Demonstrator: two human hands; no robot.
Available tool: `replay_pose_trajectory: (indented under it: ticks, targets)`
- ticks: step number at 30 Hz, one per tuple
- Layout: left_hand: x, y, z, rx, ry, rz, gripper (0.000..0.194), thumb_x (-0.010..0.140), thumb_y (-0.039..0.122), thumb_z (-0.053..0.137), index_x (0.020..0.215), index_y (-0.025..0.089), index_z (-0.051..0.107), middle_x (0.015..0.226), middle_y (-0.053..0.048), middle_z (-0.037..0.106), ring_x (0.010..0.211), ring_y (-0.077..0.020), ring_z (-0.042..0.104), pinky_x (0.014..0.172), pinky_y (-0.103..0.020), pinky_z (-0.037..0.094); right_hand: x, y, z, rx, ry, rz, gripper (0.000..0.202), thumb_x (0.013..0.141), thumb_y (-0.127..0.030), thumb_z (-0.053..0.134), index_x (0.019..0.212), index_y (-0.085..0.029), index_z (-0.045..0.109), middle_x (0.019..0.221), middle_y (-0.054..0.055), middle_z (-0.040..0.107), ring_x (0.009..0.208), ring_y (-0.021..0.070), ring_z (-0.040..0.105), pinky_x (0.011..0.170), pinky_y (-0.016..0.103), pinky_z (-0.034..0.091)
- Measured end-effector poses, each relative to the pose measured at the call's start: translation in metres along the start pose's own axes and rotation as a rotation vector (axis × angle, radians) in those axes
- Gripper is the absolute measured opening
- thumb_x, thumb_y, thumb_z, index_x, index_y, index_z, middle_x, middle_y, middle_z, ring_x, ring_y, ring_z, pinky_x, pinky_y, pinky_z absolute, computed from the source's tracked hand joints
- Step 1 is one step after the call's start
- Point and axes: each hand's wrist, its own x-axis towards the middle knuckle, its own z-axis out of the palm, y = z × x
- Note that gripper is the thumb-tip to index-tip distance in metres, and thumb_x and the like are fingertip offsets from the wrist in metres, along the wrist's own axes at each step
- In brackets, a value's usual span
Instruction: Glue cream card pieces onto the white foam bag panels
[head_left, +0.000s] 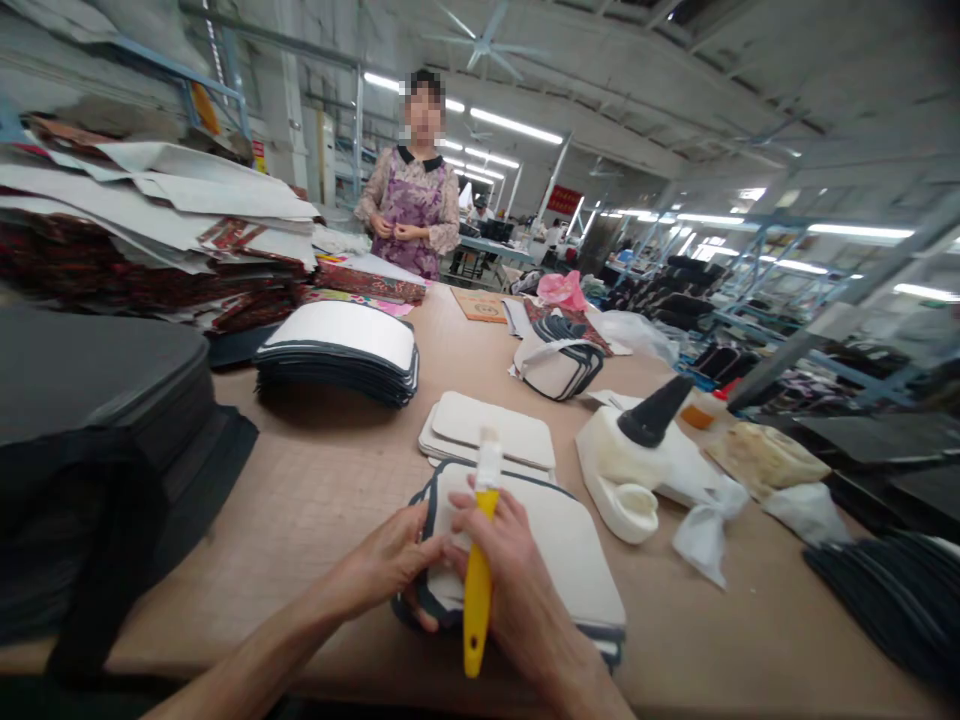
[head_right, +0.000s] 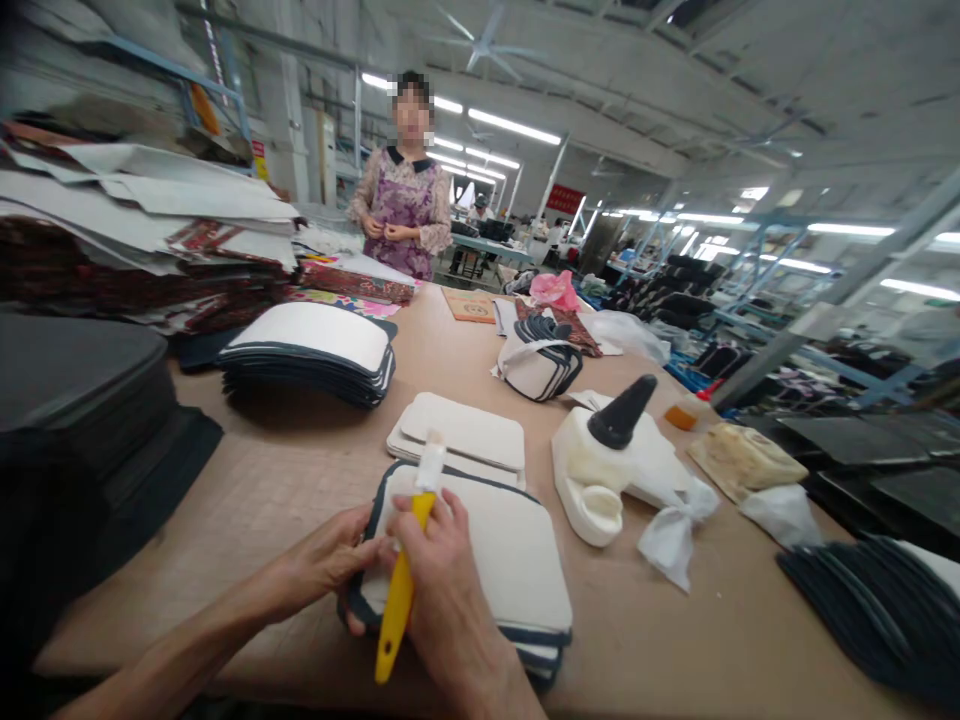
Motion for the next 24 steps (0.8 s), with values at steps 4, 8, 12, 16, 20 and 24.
replay_pose_trajectory:
  ticks: [4,8,12,16,20,24]
  targets:
    - [0.002,0.006,0.0,0.071,0.038,-0.068,0.061,0.075,0.051,0.063,0.119,0.014,0.043,0.074,-0.004,0.063,0.049,-0.0133,0.06,0.038,-0.018,0.05,-0.012,0.011,0.003,-0.012,-0.087,0.038,0.022,0.082,-0.014,0.054,0.101,-0.024,0.054,0.118,0.006,0.061,0.112,0.0225,0.053,0.101,0.048,0.033]
    - [0.004,0.004,-0.003,0.067,0.019,-0.088,0.056,0.075,0.047,0.064,0.117,0.016,0.044,0.069,-0.003,0.064,0.05,-0.0148,0.061,0.039,-0.019,0.05,-0.04,0.039,-0.01,0.02,-0.02,0.161,0.027,0.081,-0.013,0.052,0.106,-0.024,0.055,0.12,0.007,0.06,0.12,0.0225,0.047,0.098,0.041,0.04]
    - [0.005,0.0,-0.006,0.044,0.009,-0.109,0.053,0.076,0.049,0.062,0.114,0.017,0.045,0.065,-0.001,0.063,0.049,-0.0147,0.06,0.039,-0.02,0.05,-0.063,0.066,-0.024,0.15,0.074,0.363,0.028,0.083,-0.02,0.05,0.11,-0.022,0.057,0.121,0.009,0.059,0.118,0.0218,0.049,0.096,0.037,0.043]
    - [0.004,0.002,-0.007,0.033,0.025,-0.114,0.05,0.077,0.047,0.062,0.114,0.017,0.045,0.067,0.001,0.06,0.05,-0.0133,0.058,0.042,-0.021,0.051,-0.08,0.088,-0.036,0.153,0.159,0.491,0.029,0.083,-0.029,0.051,0.108,-0.019,0.059,0.115,0.011,0.063,0.11,0.0235,0.056,0.094,0.04,0.044]
    - [0.005,0.008,-0.005,0.025,0.029,-0.123,0.05,0.077,0.046,0.062,0.115,0.017,0.044,0.071,0.0,0.059,0.053,-0.0132,0.058,0.043,-0.023,0.052,-0.084,0.089,-0.042,-0.003,0.221,0.524,0.029,0.081,-0.036,0.053,0.103,-0.02,0.062,0.109,0.013,0.064,0.104,0.0268,0.059,0.089,0.043,0.047]
    - [0.005,0.006,-0.008,0.07,0.034,-0.128,0.053,0.08,0.046,0.058,0.12,0.018,0.039,0.076,-0.001,0.059,0.055,-0.0139,0.059,0.045,-0.025,0.053,-0.074,0.073,-0.041,0.025,0.212,0.413,0.032,0.078,-0.035,0.057,0.106,-0.021,0.061,0.112,0.012,0.061,0.106,0.0259,0.056,0.091,0.042,0.045]
